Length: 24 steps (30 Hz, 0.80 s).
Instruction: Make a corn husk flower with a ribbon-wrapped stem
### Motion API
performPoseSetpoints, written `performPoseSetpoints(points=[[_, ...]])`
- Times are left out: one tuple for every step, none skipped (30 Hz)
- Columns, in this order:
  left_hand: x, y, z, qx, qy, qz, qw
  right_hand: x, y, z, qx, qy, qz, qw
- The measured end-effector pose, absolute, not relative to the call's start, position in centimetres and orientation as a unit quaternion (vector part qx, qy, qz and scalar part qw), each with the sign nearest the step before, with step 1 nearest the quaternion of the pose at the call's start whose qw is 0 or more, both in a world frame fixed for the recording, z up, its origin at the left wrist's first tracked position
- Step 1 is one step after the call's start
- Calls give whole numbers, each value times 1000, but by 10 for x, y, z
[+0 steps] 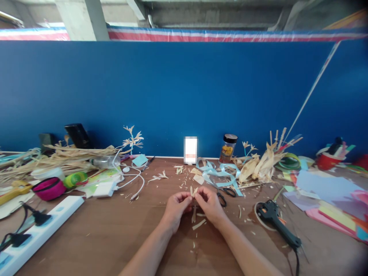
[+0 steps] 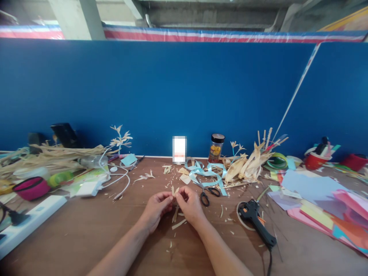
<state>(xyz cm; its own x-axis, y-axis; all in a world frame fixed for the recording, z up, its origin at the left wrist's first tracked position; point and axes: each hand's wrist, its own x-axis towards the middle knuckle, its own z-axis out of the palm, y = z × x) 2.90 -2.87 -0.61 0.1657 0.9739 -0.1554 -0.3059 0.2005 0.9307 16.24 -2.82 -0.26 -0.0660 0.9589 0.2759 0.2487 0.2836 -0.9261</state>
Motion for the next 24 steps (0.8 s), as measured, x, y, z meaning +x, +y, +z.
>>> performPoseSetpoints(points=[[29,-29,-6,400,420,490,651,162,-28,-2,-476,-634,364,489],[29,-29,-6,401,421,490,650,162,-29,-2,-475,-635,367,486],[29,-29,-5,401,423,490,648,162,-29,-2,-474,-636,371,483],[29,-29,-5,401,425,491,646,162,-29,-2,-474,-636,375,479],[29,-30,-4,401,427,493,643,162,-29,-2,-474,-637,378,476],[29,-30,-4,402,429,494,641,162,-29,-2,-475,-637,379,474],[29,-30,-3,403,429,494,640,162,-29,-2,-476,-637,380,473],[29,-30,-3,404,430,494,639,162,-29,-2,-476,-638,380,471],[29,-30,-3,404,430,493,640,162,-29,-2,-477,-638,379,471],[29,-30,-3,403,429,492,642,162,-29,-2,-477,-638,378,471],[29,-29,-3,400,427,490,646,162,-29,-2,-477,-639,377,472],[29,-29,-3,398,426,490,648,162,-29,-2,-476,-639,377,473],[29,-29,-3,397,424,491,649,163,-29,-2,-476,-638,377,473],[29,-29,-4,397,424,492,649,163,-29,-2,-475,-638,377,474],[29,-29,-4,398,424,492,648,163,-29,-2,-473,-638,378,475],[29,-29,-5,399,425,494,645,163,-29,-1,-472,-639,378,476],[29,-29,-5,399,426,495,643,162,-29,-1,-471,-640,377,476],[29,-29,-5,400,427,496,641,162,-29,-1,-470,-643,375,475],[29,-29,-5,402,428,497,639,162,-29,-1,-468,-645,373,475],[29,-29,-5,403,429,497,637,163,-29,-1,-467,-647,371,475],[29,-29,-5,405,431,498,635,163,-29,-1,-465,-648,371,475],[29,-29,-4,405,433,498,633,163,-29,-1,-465,-647,373,475],[29,-28,-4,405,435,498,631,163,-28,-1,-465,-644,377,476],[29,-28,-3,406,436,498,630,164,-28,-1,-466,-640,382,476]])
